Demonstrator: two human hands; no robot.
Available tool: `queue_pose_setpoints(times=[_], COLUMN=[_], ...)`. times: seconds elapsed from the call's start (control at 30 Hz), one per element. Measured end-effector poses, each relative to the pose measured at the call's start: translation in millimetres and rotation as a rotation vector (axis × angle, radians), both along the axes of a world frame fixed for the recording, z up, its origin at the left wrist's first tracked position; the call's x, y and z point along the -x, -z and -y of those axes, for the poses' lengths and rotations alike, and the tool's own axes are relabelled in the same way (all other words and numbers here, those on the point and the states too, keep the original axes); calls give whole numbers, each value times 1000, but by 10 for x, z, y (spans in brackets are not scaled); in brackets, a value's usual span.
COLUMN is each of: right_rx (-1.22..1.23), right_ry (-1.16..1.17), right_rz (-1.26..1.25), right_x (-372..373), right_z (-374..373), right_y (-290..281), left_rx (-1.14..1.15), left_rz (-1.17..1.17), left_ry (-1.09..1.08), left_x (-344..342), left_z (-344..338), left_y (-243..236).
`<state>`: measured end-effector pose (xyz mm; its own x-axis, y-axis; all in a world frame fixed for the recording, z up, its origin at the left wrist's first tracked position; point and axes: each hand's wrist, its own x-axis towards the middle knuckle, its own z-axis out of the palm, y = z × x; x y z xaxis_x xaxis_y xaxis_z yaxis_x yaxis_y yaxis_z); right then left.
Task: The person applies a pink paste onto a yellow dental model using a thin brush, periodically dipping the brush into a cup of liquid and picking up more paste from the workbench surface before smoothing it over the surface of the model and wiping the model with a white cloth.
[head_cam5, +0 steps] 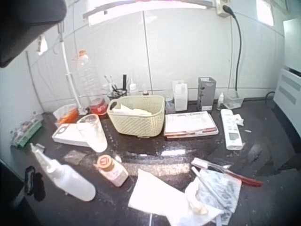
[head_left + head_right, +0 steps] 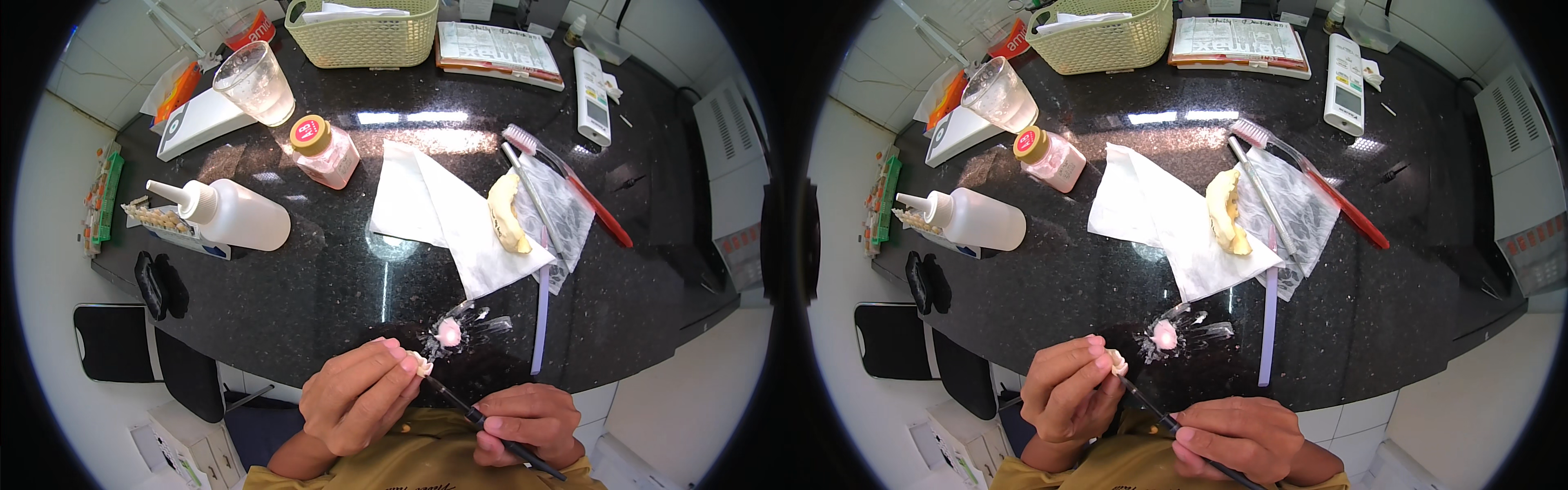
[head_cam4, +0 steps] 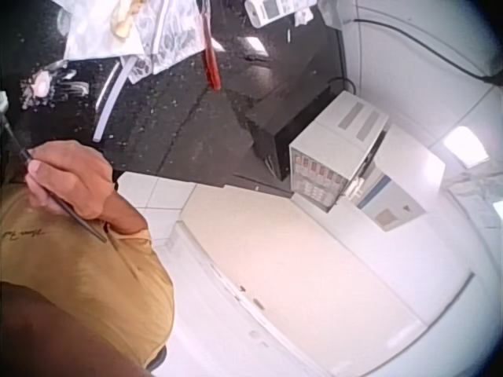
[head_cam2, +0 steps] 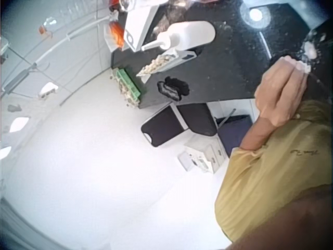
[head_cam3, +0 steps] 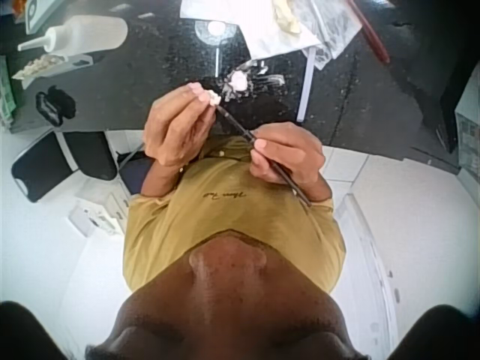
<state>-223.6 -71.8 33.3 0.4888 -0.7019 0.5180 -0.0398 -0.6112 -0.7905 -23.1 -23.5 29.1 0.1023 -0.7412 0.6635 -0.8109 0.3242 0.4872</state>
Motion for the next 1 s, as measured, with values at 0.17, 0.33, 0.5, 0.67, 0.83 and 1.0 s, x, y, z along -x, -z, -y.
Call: queue_pose_setpoints(times=[0.17, 0.33, 0.5, 0.67, 0.83, 1.0], right_rx=[-5, -9, -7, -23, -67, 132], right_ry=[13, 11, 10, -7, 163, 458], right_rz=[-12, -5, 6, 91, 111, -288], right_x=[5, 2, -2, 46, 223, 362], right_z=[0, 0, -2, -21, 36, 626], right_y=[-10, -10, 3, 33, -77, -328], left_rx=[4, -4, 9, 11, 11, -16], left_rz=[8, 18, 23, 20, -84, -491], left_ry=[7, -2, -8, -7, -25, -5], left_x=[-1, 4, 6, 5, 9, -9], left_z=[20, 11, 9, 11, -10, -38], left_y=[-8, -25, -1, 12, -26, -15])
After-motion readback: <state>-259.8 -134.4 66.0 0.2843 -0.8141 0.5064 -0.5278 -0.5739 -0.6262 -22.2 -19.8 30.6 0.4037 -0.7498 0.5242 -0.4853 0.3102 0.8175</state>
